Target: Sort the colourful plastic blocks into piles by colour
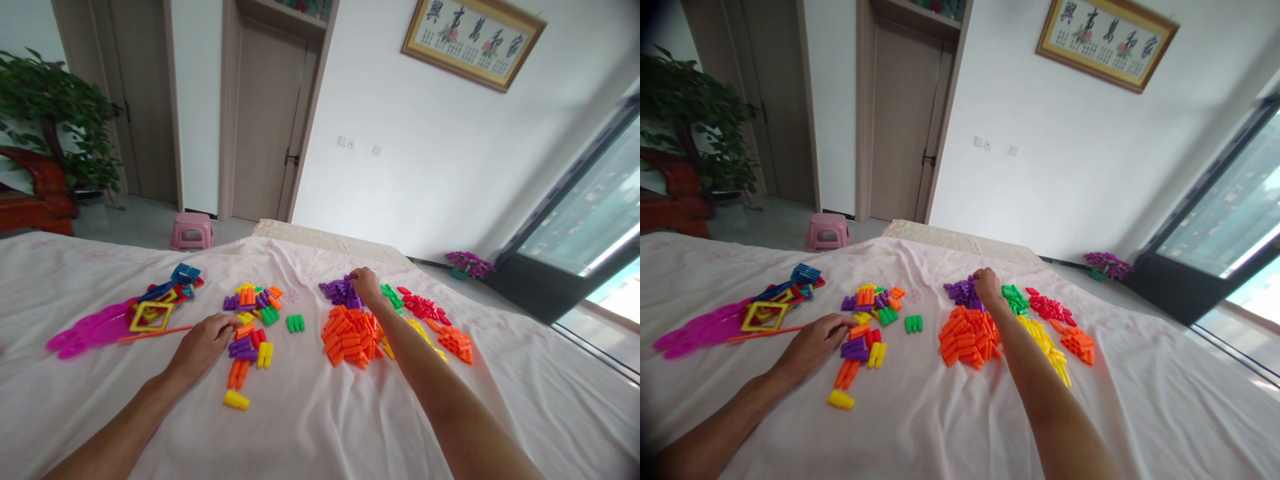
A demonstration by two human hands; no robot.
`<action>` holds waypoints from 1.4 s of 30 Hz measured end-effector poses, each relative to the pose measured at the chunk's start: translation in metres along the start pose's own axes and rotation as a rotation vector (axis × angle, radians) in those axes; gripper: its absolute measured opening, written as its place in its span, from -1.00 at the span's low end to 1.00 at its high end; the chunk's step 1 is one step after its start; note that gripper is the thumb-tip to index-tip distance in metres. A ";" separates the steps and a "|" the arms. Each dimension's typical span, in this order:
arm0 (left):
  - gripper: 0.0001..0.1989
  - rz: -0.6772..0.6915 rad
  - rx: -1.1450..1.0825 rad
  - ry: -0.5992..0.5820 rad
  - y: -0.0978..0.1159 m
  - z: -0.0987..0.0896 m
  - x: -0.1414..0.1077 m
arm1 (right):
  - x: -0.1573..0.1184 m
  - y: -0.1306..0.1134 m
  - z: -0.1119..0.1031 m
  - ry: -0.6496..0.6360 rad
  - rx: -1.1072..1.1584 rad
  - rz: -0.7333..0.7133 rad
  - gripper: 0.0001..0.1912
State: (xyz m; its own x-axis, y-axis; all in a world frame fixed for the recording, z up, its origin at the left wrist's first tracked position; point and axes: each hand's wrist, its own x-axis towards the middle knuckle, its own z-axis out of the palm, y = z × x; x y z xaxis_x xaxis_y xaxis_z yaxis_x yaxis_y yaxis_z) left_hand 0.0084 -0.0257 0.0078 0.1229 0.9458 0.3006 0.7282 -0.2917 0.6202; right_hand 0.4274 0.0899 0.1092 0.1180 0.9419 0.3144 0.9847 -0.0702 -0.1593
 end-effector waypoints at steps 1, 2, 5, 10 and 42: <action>-0.66 -0.004 0.000 0.000 0.001 0.000 0.000 | 0.001 0.002 0.002 -0.006 -0.014 -0.003 -0.71; -0.66 -0.005 -0.001 0.001 0.001 -0.001 0.000 | 0.001 0.003 0.003 -0.014 -0.027 -0.009 -0.70; -0.67 -0.001 -0.005 0.003 0.002 -0.001 -0.001 | 0.001 0.005 0.006 -0.045 -0.054 -0.043 -0.70; -0.67 0.004 -0.002 0.008 0.003 -0.002 0.000 | -0.007 0.003 0.003 -0.083 -0.078 -0.100 -0.73; -0.63 0.004 0.024 -0.032 0.002 -0.004 0.000 | -0.078 -0.067 -0.017 -0.140 0.408 -0.340 -0.55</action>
State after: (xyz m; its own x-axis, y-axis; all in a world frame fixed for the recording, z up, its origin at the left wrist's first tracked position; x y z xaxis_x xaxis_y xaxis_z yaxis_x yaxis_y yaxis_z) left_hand 0.0069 -0.0266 0.0116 0.1471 0.9488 0.2795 0.7434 -0.2924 0.6016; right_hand 0.3548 0.0151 0.1115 -0.2436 0.9262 0.2878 0.8315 0.3522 -0.4296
